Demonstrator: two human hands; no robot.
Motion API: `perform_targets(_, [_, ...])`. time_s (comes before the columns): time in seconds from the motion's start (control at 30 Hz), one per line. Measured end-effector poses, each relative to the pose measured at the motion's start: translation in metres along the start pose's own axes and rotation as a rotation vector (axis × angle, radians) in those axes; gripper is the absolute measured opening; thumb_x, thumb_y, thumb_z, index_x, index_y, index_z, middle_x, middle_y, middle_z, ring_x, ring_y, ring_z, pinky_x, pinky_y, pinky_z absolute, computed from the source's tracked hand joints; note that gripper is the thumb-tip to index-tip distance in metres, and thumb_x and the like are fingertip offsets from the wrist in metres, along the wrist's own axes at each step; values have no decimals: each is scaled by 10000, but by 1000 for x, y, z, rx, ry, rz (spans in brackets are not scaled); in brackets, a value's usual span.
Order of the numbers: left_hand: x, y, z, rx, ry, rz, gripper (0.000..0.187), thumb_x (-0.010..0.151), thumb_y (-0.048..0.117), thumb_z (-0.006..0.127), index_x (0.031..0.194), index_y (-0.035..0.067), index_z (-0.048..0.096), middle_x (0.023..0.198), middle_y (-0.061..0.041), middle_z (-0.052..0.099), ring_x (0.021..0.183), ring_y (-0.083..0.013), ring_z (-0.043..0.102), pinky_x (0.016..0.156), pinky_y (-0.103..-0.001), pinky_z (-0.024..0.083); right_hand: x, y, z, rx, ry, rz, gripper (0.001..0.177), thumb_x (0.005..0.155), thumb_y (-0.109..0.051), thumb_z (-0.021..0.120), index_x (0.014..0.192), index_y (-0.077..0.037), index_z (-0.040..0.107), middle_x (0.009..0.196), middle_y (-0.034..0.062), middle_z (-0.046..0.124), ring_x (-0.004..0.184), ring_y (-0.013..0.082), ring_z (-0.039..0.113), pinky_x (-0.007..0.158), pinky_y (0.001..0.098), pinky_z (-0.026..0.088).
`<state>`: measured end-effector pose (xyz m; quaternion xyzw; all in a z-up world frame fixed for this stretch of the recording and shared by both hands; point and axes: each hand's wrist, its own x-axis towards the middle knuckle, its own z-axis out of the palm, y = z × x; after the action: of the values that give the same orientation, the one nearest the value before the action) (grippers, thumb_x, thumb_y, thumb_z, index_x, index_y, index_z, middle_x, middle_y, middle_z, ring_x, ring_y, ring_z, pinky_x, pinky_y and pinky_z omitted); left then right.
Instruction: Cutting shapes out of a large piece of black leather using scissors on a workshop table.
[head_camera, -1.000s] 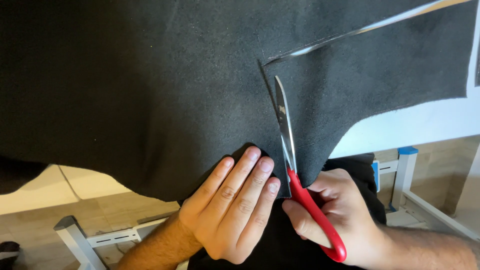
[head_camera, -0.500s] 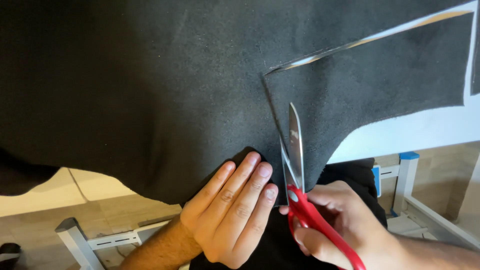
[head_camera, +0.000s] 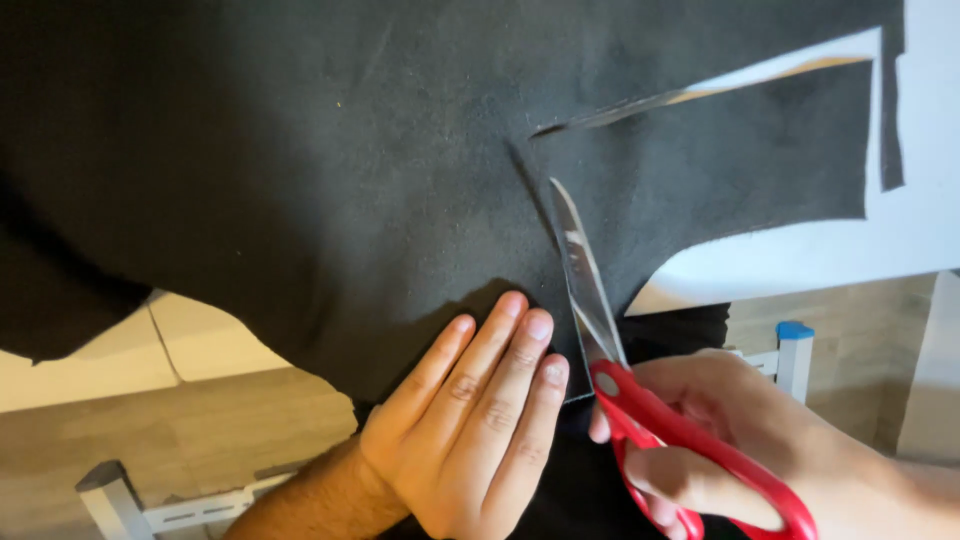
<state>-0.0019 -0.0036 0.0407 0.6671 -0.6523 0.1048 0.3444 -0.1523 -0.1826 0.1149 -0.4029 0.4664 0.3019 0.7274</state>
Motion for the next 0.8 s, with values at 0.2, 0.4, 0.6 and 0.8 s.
perform_targets(0.2, [-4, -1, 0, -22, 15, -5, 299, 1069, 101, 418, 1078, 37, 710, 1133, -178, 761, 1066, -332, 794, 950, -403, 603, 17, -23, 9, -115, 56, -148, 229, 803, -89, 766, 660, 54, 656, 470, 190, 708, 387, 290, 710, 365, 367, 560])
perform_targets(0.4, [-12, -9, 4, -49, -3, 8, 347, 1084, 116, 341, 1135, 51, 678, 1182, -151, 754, 1107, -305, 787, 971, -394, 600, 28, -19, 17, -149, 47, -330, 247, 866, -179, 741, 727, 10, 664, 529, 115, 738, 442, 182, 721, 374, 266, 510])
perform_targets(0.6, [-20, -13, 12, -70, 52, -21, 292, 1087, 136, 387, 1105, 97, 676, 1179, -94, 755, 1080, -244, 809, 949, -341, 614, 42, -7, 24, -27, 46, -427, 141, 839, -44, 711, 741, 6, 623, 556, 80, 692, 480, 113, 619, 413, 249, 463])
perform_targets(0.8, [-31, -21, 18, -67, 6, 61, 269, 1113, 168, 373, 1221, 74, 600, 1251, -108, 715, 1123, -247, 797, 950, -338, 652, 55, 14, 25, -130, 150, -580, 444, 835, -429, 801, 879, -4, 679, 679, -40, 507, 615, 64, 408, 486, 239, 358])
